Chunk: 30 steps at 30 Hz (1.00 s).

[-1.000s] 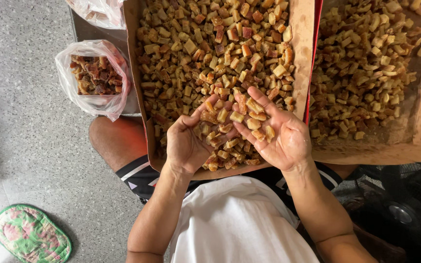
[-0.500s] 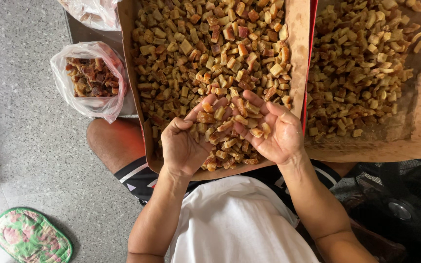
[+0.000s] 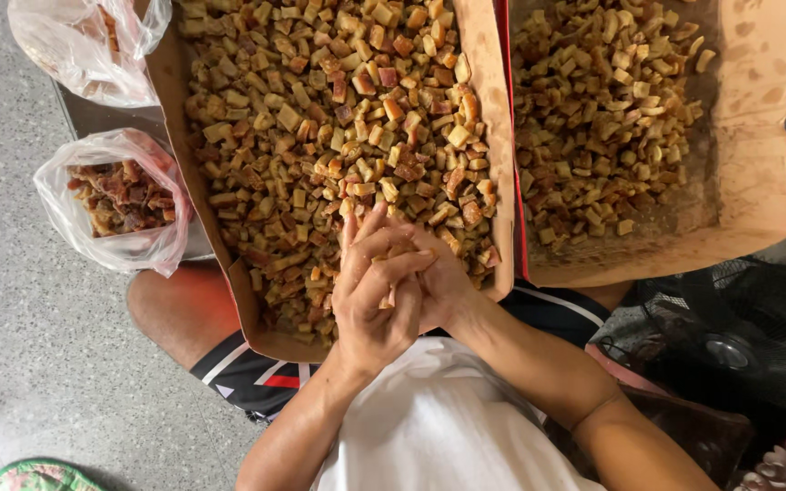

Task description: The person sits on the floor and sorts small, cubed pieces of food from a large cardboard box into a plastic bag. They use both hands to scoop, sift, and transfer the food items.

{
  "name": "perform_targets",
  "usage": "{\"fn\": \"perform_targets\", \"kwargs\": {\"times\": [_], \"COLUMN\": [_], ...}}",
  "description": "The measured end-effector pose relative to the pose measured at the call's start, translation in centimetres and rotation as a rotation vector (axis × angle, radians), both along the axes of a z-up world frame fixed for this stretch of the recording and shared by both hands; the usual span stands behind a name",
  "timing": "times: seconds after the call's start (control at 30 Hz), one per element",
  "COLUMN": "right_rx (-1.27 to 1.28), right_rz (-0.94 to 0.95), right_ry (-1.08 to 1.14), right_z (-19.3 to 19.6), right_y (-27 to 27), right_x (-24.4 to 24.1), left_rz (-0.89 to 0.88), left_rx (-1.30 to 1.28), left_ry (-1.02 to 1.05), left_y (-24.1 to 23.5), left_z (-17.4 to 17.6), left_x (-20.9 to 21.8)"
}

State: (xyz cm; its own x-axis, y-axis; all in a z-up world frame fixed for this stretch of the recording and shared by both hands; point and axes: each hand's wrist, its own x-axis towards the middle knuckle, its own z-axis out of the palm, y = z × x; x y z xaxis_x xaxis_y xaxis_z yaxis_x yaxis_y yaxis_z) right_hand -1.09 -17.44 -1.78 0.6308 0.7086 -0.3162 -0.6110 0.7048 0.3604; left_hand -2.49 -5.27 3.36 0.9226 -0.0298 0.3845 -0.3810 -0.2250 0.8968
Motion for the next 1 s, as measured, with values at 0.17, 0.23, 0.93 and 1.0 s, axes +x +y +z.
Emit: {"fn": "perform_targets", "kwargs": {"times": [0.17, 0.23, 0.93, 1.0], "right_rx": [-0.21, -0.224, -2.186, -2.287], "right_rz": [-0.159, -0.221, 0.454, 0.565], "right_ry": [-0.117, -0.128, -1.679, -1.806], "right_z": [0.4, 0.8, -1.4, -3.5], "right_y": [-3.6, -6.8, -8.4, -5.7], "right_x": [1.7, 3.0, 10.0, 13.7], "left_rz": [0.026, 0.029, 0.067, 0.134], "left_rx": [0.092, 0.085, 0.534, 0.461], "left_ry": [0.107, 0.216, 0.437, 0.471], "left_y": [1.8, 2.6, 3.5, 3.3], "left_z": [0.1, -0.1, -5.0, -5.8], "left_x": [0.5, 0.7, 1.1, 1.6]}}
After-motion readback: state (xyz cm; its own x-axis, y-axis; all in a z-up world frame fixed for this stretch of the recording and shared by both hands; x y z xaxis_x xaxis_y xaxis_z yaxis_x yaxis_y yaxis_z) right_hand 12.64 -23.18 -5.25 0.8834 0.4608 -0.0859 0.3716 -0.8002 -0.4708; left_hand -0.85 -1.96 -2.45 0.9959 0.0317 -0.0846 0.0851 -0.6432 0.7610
